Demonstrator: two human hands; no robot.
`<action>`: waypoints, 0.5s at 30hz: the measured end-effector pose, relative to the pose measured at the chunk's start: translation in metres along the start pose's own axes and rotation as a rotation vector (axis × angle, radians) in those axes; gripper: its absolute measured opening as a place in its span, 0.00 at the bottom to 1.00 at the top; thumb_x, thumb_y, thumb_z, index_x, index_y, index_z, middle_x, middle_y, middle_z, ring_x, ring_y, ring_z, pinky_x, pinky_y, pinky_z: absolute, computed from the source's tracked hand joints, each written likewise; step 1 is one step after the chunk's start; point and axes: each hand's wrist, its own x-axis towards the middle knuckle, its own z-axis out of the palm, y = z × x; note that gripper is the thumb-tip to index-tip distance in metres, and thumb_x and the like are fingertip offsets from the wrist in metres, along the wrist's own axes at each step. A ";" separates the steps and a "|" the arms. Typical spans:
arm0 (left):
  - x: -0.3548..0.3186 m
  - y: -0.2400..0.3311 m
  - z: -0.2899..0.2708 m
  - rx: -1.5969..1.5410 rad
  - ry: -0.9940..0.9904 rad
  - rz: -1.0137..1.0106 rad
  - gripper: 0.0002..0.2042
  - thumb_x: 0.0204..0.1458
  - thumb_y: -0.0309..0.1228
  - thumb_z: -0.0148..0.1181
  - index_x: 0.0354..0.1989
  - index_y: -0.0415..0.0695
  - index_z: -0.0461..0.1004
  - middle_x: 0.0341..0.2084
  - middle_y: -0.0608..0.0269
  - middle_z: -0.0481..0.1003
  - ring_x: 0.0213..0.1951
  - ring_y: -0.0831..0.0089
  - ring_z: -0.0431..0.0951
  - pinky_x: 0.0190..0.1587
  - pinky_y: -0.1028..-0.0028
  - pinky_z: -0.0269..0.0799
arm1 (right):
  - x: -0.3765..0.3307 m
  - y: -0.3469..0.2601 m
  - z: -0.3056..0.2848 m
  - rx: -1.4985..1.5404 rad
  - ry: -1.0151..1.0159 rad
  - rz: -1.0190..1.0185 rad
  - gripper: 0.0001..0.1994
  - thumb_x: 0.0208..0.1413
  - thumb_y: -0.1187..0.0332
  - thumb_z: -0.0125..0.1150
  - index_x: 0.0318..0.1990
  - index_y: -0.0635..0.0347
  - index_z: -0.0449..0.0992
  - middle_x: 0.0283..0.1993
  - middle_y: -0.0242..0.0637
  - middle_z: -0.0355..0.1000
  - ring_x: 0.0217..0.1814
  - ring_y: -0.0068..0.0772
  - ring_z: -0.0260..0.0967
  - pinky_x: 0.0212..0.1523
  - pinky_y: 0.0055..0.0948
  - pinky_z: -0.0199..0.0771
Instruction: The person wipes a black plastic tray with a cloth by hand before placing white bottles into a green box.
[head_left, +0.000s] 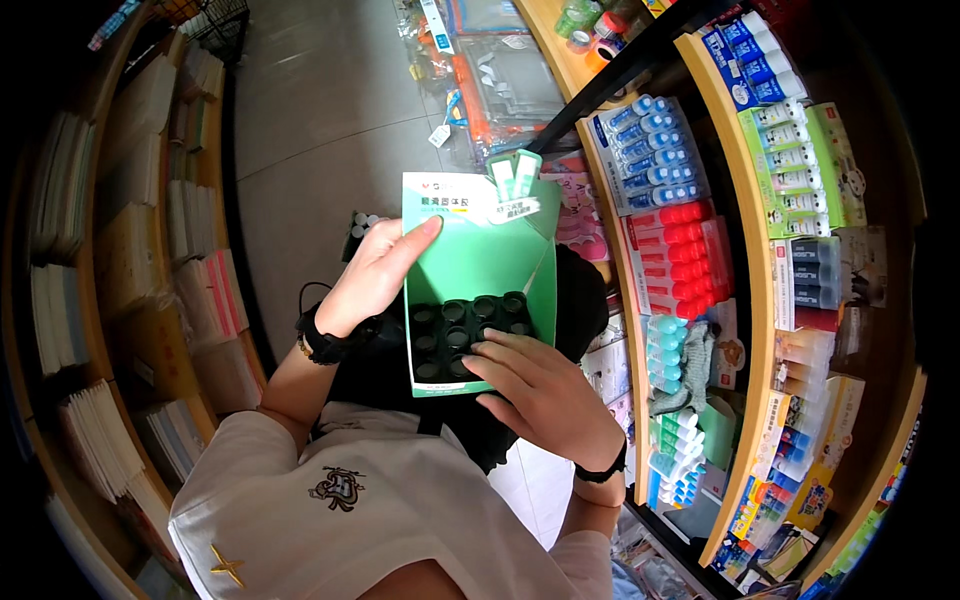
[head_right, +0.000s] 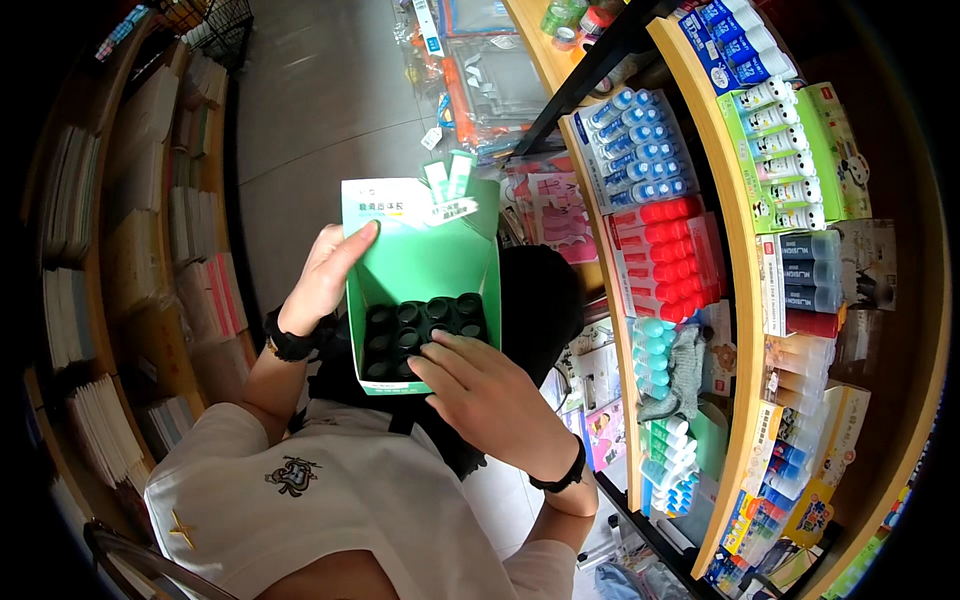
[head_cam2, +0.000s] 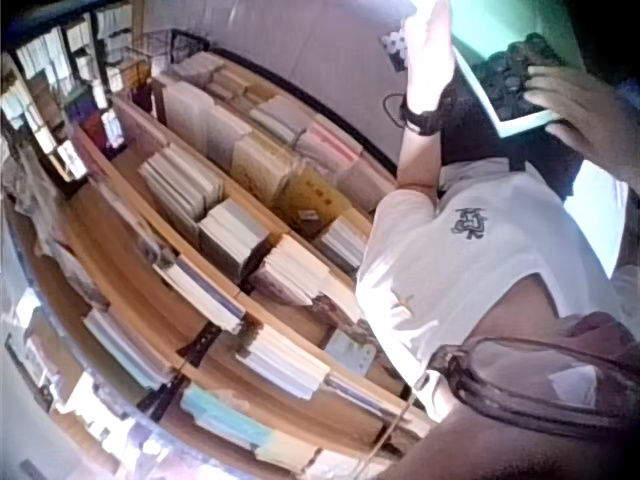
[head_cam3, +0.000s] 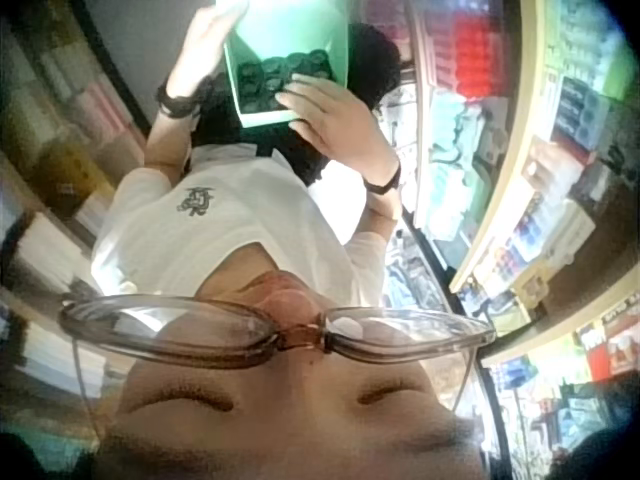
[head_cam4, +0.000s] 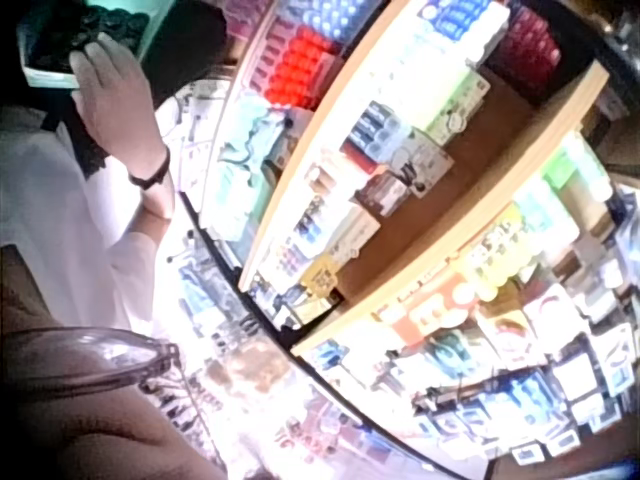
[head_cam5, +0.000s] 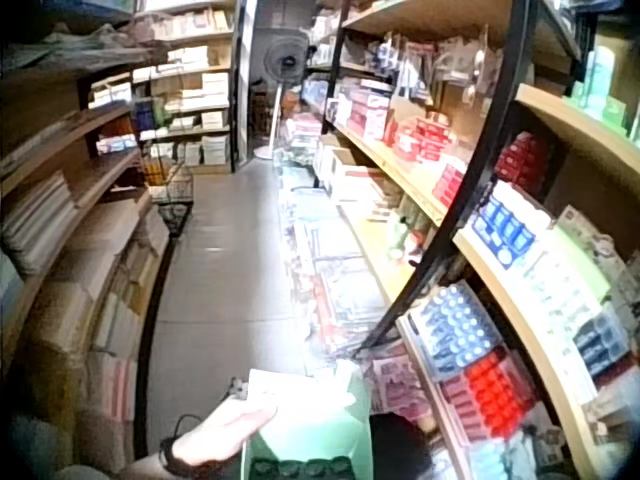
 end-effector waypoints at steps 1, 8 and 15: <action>-0.002 0.001 -0.003 0.001 0.006 0.014 0.18 0.61 0.36 0.42 0.37 0.31 0.73 0.27 0.62 0.77 0.30 0.80 0.73 0.36 0.78 0.68 | -0.001 0.002 0.003 -0.007 0.008 -0.016 0.14 0.48 0.69 0.61 0.43 0.59 0.71 0.50 0.40 0.67 0.53 0.41 0.66 0.49 0.36 0.69; -0.008 0.007 -0.007 0.104 -0.003 0.105 0.17 0.61 0.35 0.43 0.37 0.32 0.73 0.26 0.61 0.77 0.28 0.79 0.73 0.34 0.77 0.68 | 0.004 -0.004 0.006 -0.021 -0.140 0.024 0.10 0.46 0.76 0.55 0.39 0.65 0.69 0.49 0.44 0.65 0.50 0.37 0.68 0.42 0.30 0.74; -0.015 0.012 -0.018 0.217 0.032 0.178 0.16 0.60 0.35 0.45 0.37 0.32 0.73 0.24 0.58 0.76 0.26 0.78 0.73 0.31 0.77 0.68 | 0.006 0.004 0.022 -0.095 -0.025 -0.109 0.12 0.45 0.76 0.54 0.40 0.64 0.70 0.47 0.43 0.67 0.55 0.42 0.65 0.48 0.32 0.72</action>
